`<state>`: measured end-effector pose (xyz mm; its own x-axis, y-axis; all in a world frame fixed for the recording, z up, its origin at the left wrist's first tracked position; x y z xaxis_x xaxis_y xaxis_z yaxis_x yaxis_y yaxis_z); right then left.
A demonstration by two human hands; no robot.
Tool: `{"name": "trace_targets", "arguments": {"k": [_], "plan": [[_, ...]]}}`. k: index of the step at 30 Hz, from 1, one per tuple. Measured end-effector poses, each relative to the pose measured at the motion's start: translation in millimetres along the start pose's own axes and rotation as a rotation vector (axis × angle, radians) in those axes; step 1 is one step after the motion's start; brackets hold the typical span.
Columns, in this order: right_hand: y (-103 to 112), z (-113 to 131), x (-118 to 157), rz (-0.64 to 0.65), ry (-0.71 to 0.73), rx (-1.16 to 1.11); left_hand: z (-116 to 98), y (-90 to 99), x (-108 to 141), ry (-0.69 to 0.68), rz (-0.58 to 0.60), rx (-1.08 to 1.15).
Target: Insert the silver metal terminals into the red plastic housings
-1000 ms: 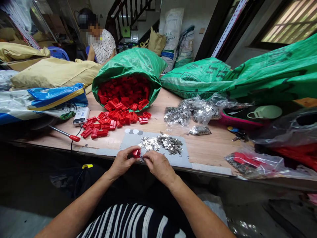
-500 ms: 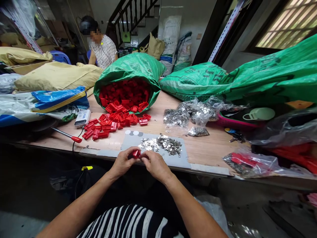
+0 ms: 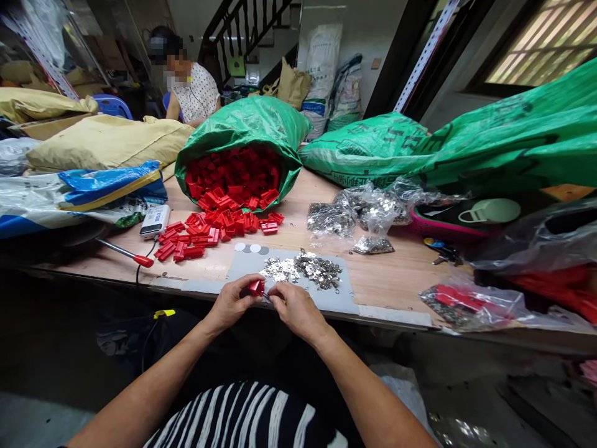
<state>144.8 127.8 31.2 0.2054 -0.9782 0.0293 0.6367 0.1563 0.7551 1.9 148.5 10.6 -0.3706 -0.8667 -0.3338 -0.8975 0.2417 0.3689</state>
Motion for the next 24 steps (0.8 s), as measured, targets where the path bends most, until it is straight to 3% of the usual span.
{"name": "trace_targets", "arguments": {"k": [15,24], "plan": [[-7,10,-2,-0.046,-0.076,0.134,-3,-1.2,-1,-0.003,-0.009,-0.016],[4,4,11,-0.019,0.098,-0.159,1,-2.5,10,0.097,-0.136,0.245]]}}
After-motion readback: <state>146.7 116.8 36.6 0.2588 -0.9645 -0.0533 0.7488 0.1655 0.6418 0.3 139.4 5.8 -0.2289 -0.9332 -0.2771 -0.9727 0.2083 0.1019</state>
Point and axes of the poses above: each hand's wrist, its own x-axis away from the middle knuckle, its own y-axis out of the back of the hand, z = x × y, the point moved 7 cm from there along -x, towards the middle knuckle, and after that the axes turned 7 degrees about -y, right-handed, at the moved point
